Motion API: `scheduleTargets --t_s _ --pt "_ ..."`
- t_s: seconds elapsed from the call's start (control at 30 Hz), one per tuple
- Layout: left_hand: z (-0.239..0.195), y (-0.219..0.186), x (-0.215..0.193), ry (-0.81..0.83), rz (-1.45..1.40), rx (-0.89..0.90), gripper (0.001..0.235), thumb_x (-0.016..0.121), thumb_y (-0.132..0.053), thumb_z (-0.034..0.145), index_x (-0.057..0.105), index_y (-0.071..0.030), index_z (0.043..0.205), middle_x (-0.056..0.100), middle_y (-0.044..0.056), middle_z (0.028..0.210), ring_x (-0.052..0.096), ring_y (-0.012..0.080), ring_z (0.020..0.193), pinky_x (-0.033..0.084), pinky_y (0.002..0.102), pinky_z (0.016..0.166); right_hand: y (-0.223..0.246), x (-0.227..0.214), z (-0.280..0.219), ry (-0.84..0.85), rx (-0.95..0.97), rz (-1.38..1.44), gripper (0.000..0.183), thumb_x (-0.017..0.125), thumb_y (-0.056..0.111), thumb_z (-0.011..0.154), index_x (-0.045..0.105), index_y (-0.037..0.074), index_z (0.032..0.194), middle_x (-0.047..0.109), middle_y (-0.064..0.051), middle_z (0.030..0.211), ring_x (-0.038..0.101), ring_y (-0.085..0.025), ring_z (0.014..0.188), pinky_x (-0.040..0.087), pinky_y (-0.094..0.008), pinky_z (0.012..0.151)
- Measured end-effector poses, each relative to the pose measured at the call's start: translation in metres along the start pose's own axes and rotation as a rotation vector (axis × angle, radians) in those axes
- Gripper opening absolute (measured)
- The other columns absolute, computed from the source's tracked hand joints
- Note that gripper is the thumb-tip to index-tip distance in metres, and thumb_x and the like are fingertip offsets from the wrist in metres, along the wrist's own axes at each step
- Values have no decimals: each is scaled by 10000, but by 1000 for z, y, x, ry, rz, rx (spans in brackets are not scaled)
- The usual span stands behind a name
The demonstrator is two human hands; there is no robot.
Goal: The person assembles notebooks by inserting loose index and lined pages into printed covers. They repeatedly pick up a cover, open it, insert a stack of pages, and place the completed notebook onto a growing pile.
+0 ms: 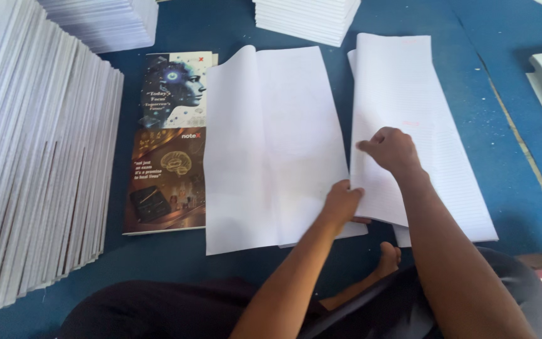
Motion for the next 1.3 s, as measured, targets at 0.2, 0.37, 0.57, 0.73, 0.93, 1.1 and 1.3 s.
scheduleTargets --t_s 0.2,0.37,0.57,0.73,0.93,1.1,1.3 --pt "1 -14 -31 -4 4 -18 423 551 -180 963 574 90 1288 696 242 1088 729 319 851 644 405 589 -61 -33 16 -291 288 -221 724 887 563 725 716 -37 1093 619 -268 1208 582 -440 1128 531 -545 860" --pt "4 -31 -53 43 -76 -49 408 590 -185 943 589 78 1255 687 210 1075 704 307 864 613 413 587 -86 -26 6 -100 424 310 756 833 483 796 662 -126 1210 717 -290 1127 719 -421 1008 576 -478 909" --pt "-15 -50 -76 150 -98 -87 417 624 -186 945 602 108 1240 695 229 1022 701 274 826 570 345 549 -62 -43 5 76 460 1011 618 755 206 847 533 -136 1311 670 -296 1219 734 -360 1034 629 -395 868" --pt "-28 -57 -74 190 -21 -92 445 638 -198 955 582 119 1261 685 246 1047 697 296 873 610 353 581 -51 -42 3 124 450 970 642 688 212 900 455 -107 1406 629 -326 1294 711 -358 1093 611 -411 901" --pt "-34 -49 -71 145 180 -135 399 551 -220 984 555 59 1270 666 259 1179 717 340 1005 669 399 691 -45 -43 4 98 382 877 565 667 136 931 485 -101 1410 636 -294 1292 699 -355 1125 591 -390 961" --pt "-37 -45 -99 66 424 -111 437 606 -299 962 614 15 1265 713 232 1134 751 314 945 651 399 698 -12 -66 -17 -12 180 849 542 643 83 907 518 -26 1423 655 -266 1284 704 -342 1109 600 -409 928" --pt "-55 -57 -231 -217 612 -86 469 722 -411 866 690 -26 1133 741 143 893 708 227 695 585 390 589 15 -84 -38 -99 125 801 510 644 65 904 565 35 1406 674 -239 1256 713 -336 1085 609 -399 904"
Point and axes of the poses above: each hand's wrist, its own z-axis towards the middle knuckle, its own x-axis out of the palm, y = z × x, the point moved 6 cm from there along z, towards the middle knuckle
